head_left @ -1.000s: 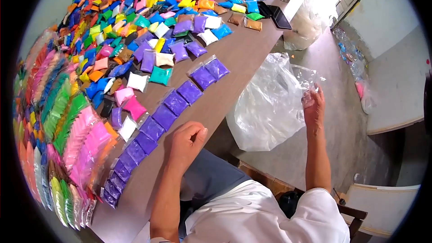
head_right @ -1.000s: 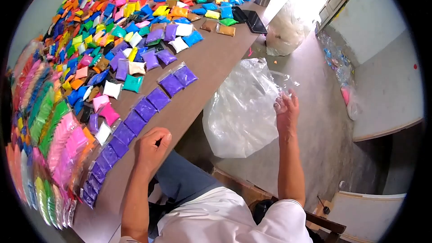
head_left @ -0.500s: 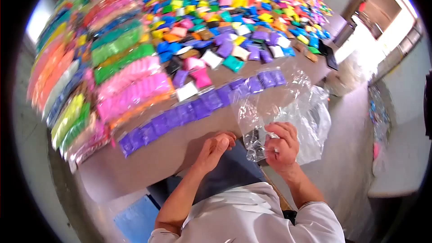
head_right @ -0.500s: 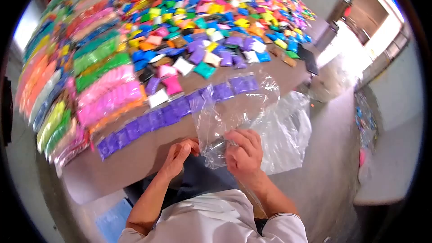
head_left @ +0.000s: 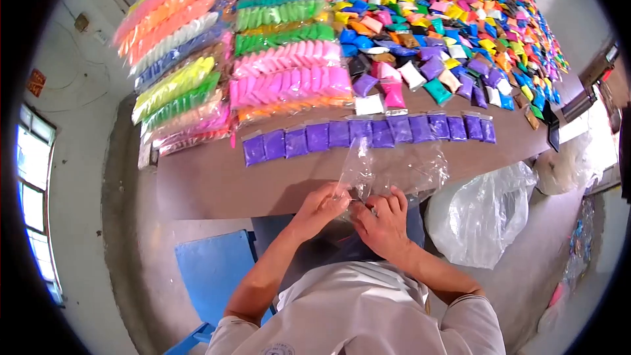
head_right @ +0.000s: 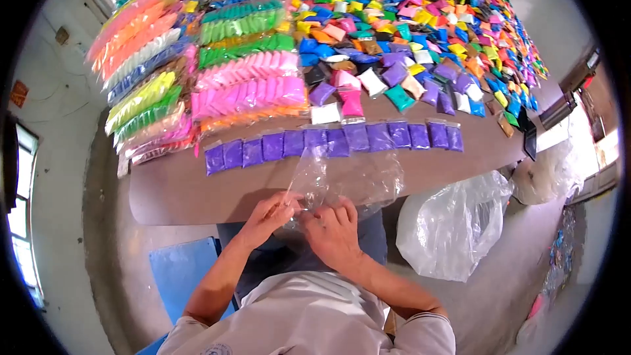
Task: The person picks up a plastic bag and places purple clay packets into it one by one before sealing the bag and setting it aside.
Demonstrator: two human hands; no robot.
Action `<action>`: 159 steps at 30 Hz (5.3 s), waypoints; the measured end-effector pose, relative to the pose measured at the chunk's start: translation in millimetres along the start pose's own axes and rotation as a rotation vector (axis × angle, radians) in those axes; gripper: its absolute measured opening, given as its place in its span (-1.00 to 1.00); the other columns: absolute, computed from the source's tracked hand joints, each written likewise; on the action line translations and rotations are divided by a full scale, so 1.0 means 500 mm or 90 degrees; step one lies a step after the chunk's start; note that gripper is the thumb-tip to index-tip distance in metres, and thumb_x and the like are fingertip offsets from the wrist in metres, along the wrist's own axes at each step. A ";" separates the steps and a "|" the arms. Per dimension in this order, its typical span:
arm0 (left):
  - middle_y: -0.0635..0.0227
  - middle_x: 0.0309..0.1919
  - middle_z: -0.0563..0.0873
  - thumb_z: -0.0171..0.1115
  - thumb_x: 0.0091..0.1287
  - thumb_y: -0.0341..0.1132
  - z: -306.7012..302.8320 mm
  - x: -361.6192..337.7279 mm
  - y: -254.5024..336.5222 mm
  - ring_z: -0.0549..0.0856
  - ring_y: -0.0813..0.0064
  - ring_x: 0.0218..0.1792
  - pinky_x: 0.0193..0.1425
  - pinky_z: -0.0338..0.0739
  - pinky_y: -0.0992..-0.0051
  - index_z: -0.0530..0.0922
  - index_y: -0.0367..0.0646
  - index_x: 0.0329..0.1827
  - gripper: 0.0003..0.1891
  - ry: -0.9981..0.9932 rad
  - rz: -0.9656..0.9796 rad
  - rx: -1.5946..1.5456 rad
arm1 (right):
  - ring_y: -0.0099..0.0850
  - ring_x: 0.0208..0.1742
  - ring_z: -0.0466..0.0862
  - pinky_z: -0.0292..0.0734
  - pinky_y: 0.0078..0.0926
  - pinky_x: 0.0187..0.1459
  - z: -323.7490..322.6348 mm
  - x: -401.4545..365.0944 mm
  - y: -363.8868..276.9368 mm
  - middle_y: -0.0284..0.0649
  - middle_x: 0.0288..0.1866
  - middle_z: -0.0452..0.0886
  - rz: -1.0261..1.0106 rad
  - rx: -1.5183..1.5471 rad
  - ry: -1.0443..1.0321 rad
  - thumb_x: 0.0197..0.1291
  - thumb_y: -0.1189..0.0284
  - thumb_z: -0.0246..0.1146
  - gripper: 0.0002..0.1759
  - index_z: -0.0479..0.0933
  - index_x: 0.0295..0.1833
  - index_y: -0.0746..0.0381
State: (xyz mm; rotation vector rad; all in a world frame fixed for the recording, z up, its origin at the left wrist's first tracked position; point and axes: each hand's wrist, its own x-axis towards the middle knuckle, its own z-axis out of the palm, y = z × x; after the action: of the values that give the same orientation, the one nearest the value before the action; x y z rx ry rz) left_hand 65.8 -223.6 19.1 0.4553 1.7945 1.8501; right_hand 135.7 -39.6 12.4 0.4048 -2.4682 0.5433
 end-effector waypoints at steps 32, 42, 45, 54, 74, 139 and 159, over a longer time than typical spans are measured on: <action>0.21 0.31 0.43 0.35 0.41 -0.14 -0.060 0.026 -0.035 0.46 0.48 0.28 0.29 0.42 0.42 0.61 -0.28 0.09 -0.61 0.105 0.135 -0.096 | -0.13 -0.28 0.71 0.62 -0.14 -0.32 -0.009 0.122 0.006 -0.17 -0.16 0.61 -0.017 0.026 -0.345 -0.01 0.45 0.41 -0.65 0.59 -0.04 0.16; 0.04 0.28 0.46 0.40 0.29 -0.22 -0.052 0.025 -0.033 0.43 0.25 0.38 0.39 0.34 0.33 0.54 -0.33 0.08 -0.57 0.160 0.157 0.062 | -0.02 -0.25 0.73 0.66 -0.10 -0.28 -0.014 0.168 -0.013 -0.04 -0.02 0.60 0.012 0.067 -0.437 0.04 0.47 0.31 -0.51 0.53 0.16 0.23; 0.04 0.30 0.45 0.38 0.30 -0.23 -0.045 0.023 -0.025 0.44 0.24 0.37 0.39 0.35 0.32 0.54 -0.34 0.10 -0.57 0.175 0.163 0.062 | 0.00 -0.16 0.72 0.65 -0.05 -0.20 -0.022 0.175 -0.019 -0.03 0.07 0.57 0.053 0.077 -0.489 0.02 0.42 0.35 -0.45 0.51 0.21 0.23; 0.00 0.22 0.56 0.24 0.35 -0.40 -0.030 0.026 -0.020 0.58 0.10 0.24 0.32 0.44 0.31 0.56 -0.33 0.06 -0.73 0.243 0.175 0.252 | 0.03 0.31 0.47 0.41 0.09 0.29 -0.034 0.164 -0.009 -0.05 0.33 0.44 0.049 0.115 -0.491 0.16 0.24 0.37 -0.43 0.51 0.29 0.12; 0.02 0.11 0.63 0.04 0.51 -0.40 -0.020 0.026 -0.024 0.64 0.20 0.09 0.21 0.49 0.35 0.57 -0.38 0.04 -0.77 0.299 0.200 0.208 | 0.02 0.21 0.56 0.45 0.08 0.19 -0.052 0.116 0.047 0.08 0.17 0.54 0.051 0.042 -0.368 0.32 0.27 0.21 -0.62 0.52 0.09 0.33; 0.15 -0.06 0.67 -0.03 0.52 -0.31 -0.018 0.029 -0.055 0.63 0.35 -0.02 0.13 0.46 0.42 0.60 -0.40 -0.02 -0.69 0.293 0.172 0.143 | -0.23 -0.26 0.72 0.56 -0.34 -0.18 -0.271 0.029 0.566 -0.04 -0.28 0.70 0.442 -0.110 0.145 0.31 0.35 0.30 -0.75 0.63 -0.02 0.30; 0.15 -0.10 0.68 -0.04 0.54 -0.28 -0.018 0.032 -0.056 0.64 0.33 -0.09 0.07 0.47 0.41 0.61 -0.37 -0.06 -0.68 0.295 0.221 0.179 | -0.43 -0.34 0.63 0.50 -0.38 -0.27 -0.240 0.054 0.639 -0.20 -0.36 0.67 0.585 -0.030 -0.111 0.17 0.24 0.43 -0.60 0.66 -0.09 0.38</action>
State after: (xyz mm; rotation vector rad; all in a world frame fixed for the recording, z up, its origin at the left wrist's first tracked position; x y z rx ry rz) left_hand 51.4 -222.3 -10.9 0.4943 2.4350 2.0657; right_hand 43.9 290.0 26.5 -0.7821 -2.7333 0.8169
